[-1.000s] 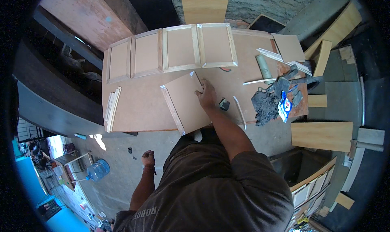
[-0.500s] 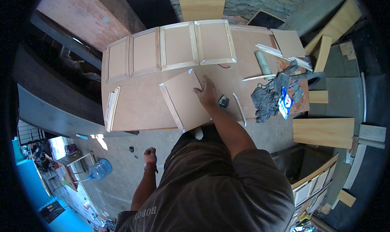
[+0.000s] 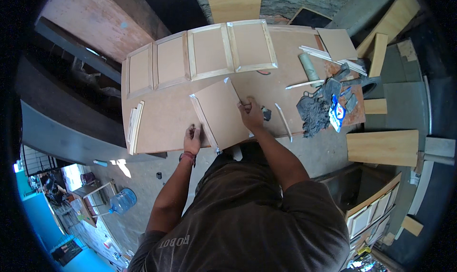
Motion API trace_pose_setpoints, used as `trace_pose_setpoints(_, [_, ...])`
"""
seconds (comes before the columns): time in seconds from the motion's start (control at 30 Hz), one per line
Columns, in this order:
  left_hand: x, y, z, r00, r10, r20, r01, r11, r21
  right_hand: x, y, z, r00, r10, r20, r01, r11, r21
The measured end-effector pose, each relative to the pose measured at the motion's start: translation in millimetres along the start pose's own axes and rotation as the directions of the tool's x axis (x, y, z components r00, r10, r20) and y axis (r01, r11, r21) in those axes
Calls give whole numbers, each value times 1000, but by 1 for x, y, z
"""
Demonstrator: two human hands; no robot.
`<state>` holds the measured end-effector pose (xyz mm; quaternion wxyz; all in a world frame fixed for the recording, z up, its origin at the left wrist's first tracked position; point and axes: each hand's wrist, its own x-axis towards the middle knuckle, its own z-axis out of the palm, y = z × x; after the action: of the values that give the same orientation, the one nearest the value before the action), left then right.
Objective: Apply adhesive and assemble wooden frame components to create a small picture frame.
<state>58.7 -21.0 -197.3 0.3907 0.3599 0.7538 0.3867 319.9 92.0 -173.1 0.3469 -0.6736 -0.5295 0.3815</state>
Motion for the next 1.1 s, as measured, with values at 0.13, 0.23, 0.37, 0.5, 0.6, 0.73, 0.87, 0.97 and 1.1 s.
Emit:
trace_pose_setpoints(0.13, [11,12,-1,995,-30,90,33,999,-32,-6,5,1,999,50,-4,-50,998,-48])
trace_pose_setpoints(0.23, [15,12,-6,992,-66,104,73,995,-65,-16,7,1,997,79,10,-79,996,-37])
trace_pose_setpoints(0.37, [19,-2,-15,992,-57,109,66,995,-78,-33,4,5,999,39,7,-39,998,47])
trace_pose_setpoints(0.5, [12,40,-6,951,303,58,-306,902,306,-44,34,2,998,7,-66,1,993,114])
trace_pose_setpoints(0.6, [10,74,18,866,446,229,-500,742,446,-57,46,1,992,-27,-126,52,978,202])
trace_pose_setpoints(0.73, [20,86,64,872,280,401,-389,894,221,-72,38,1,999,-15,-42,24,974,225])
trace_pose_setpoints(0.87, [27,83,92,895,131,426,-280,909,308,-77,38,3,1000,-14,12,10,943,333])
trace_pose_setpoints(0.97, [20,96,100,900,95,425,-303,837,455,-79,45,3,1000,7,8,-9,943,332])
trace_pose_setpoints(1.1, [19,91,103,905,109,410,-309,833,460,-79,42,6,1000,-4,-10,8,931,365])
